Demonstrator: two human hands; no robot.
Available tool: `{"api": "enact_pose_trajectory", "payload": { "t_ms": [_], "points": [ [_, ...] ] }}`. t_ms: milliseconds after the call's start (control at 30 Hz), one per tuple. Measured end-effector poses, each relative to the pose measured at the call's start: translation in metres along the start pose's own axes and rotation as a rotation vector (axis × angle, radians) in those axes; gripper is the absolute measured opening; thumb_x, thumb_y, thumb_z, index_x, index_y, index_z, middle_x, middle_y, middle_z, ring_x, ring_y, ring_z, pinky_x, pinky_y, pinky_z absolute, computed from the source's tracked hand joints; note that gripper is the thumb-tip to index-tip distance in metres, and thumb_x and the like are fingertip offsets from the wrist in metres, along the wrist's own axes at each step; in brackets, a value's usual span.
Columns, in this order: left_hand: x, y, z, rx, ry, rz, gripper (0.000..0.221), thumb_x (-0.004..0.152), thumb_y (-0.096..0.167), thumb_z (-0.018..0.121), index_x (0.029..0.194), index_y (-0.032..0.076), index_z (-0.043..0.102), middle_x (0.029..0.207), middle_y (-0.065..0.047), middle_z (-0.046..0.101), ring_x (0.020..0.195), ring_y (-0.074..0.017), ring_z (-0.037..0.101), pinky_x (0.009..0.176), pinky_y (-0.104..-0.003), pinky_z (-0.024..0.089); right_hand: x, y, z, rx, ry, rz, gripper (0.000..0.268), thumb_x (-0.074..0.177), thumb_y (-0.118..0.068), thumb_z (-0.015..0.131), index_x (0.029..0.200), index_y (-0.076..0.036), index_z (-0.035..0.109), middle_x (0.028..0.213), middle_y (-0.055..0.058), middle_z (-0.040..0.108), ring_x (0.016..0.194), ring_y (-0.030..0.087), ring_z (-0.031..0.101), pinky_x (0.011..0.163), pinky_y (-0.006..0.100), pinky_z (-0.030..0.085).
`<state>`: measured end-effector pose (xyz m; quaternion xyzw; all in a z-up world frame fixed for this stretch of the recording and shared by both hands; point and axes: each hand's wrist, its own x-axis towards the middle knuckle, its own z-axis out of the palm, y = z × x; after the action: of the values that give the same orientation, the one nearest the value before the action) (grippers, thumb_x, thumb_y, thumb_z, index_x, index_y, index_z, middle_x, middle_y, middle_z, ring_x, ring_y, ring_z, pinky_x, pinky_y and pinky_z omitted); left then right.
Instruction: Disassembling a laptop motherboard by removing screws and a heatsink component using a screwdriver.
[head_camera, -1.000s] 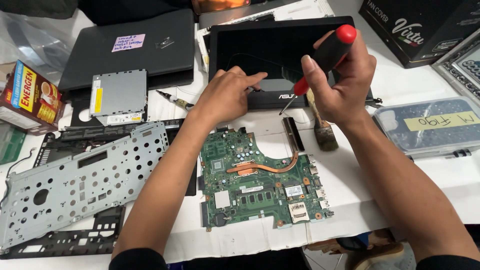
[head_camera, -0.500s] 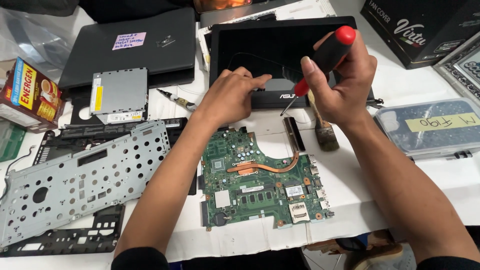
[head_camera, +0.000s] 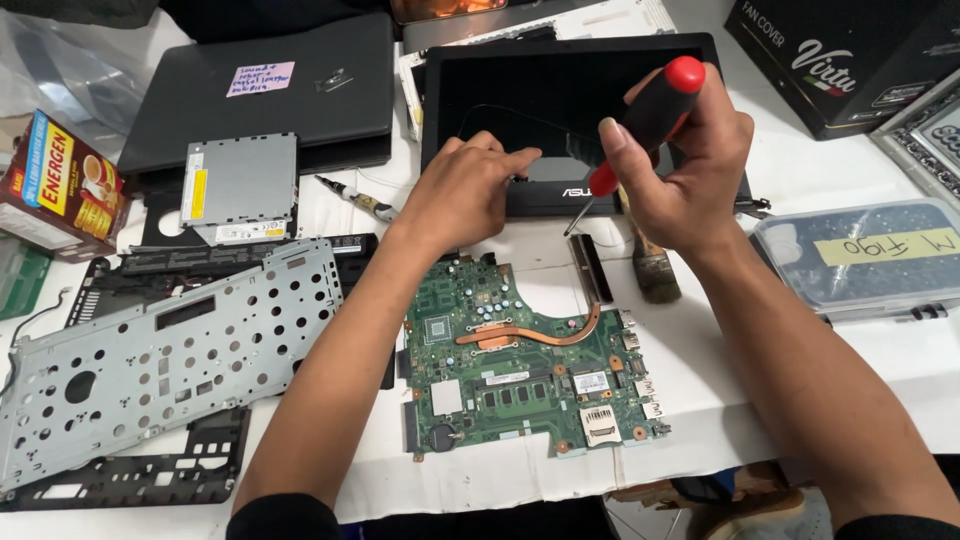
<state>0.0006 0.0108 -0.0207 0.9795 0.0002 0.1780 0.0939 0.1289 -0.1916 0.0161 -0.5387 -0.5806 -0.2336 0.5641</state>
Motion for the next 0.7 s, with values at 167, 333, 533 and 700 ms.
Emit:
{"api": "enact_pose_trajectory", "payload": {
  "t_ms": [167, 333, 533, 700],
  "points": [
    [-0.002, 0.001, -0.001, 0.001, 0.001, -0.019, 0.064, 0.081, -0.009, 0.059, 0.142, 0.008, 0.059, 0.112, -0.006, 0.075, 0.109, -0.0280, 0.057, 0.088, -0.046, 0.043, 0.001, -0.002, 0.000, 0.004, -0.019, 0.002, 0.023, 0.106, -0.011, 0.071, 0.108, 0.008, 0.057, 0.084, 0.013, 0.057, 0.063, 0.020, 0.051, 0.061, 0.031, 0.040],
    [-0.006, -0.001, -0.006, -0.007, 0.002, -0.028, 0.060, 0.084, -0.006, 0.056, 0.142, 0.009, 0.059, 0.115, -0.009, 0.072, 0.113, -0.0288, 0.056, 0.088, -0.046, 0.041, 0.001, -0.001, -0.001, 0.016, -0.026, 0.016, 0.023, 0.105, -0.010, 0.071, 0.109, 0.007, 0.056, 0.083, 0.012, 0.056, 0.065, 0.020, 0.053, 0.062, 0.031, 0.042],
    [-0.029, -0.005, -0.021, 0.013, 0.069, -0.001, 0.041, 0.092, 0.006, 0.066, 0.133, 0.006, 0.067, 0.111, -0.005, 0.073, 0.110, -0.0276, 0.058, 0.090, -0.048, 0.043, -0.002, -0.005, 0.001, 0.020, -0.054, 0.000, 0.023, 0.106, -0.008, 0.072, 0.109, 0.010, 0.057, 0.088, 0.013, 0.056, 0.069, 0.022, 0.053, 0.063, 0.032, 0.041],
    [-0.048, -0.014, -0.016, -0.012, 0.152, 0.043, 0.034, 0.088, 0.001, 0.073, 0.121, 0.007, 0.074, 0.096, -0.004, 0.070, 0.095, -0.0263, 0.060, 0.085, -0.045, 0.049, -0.006, -0.015, 0.001, 0.004, -0.116, -0.006, 0.025, 0.104, -0.014, 0.070, 0.110, 0.008, 0.057, 0.090, 0.015, 0.054, 0.069, 0.024, 0.055, 0.058, 0.030, 0.043]
  ]
}}
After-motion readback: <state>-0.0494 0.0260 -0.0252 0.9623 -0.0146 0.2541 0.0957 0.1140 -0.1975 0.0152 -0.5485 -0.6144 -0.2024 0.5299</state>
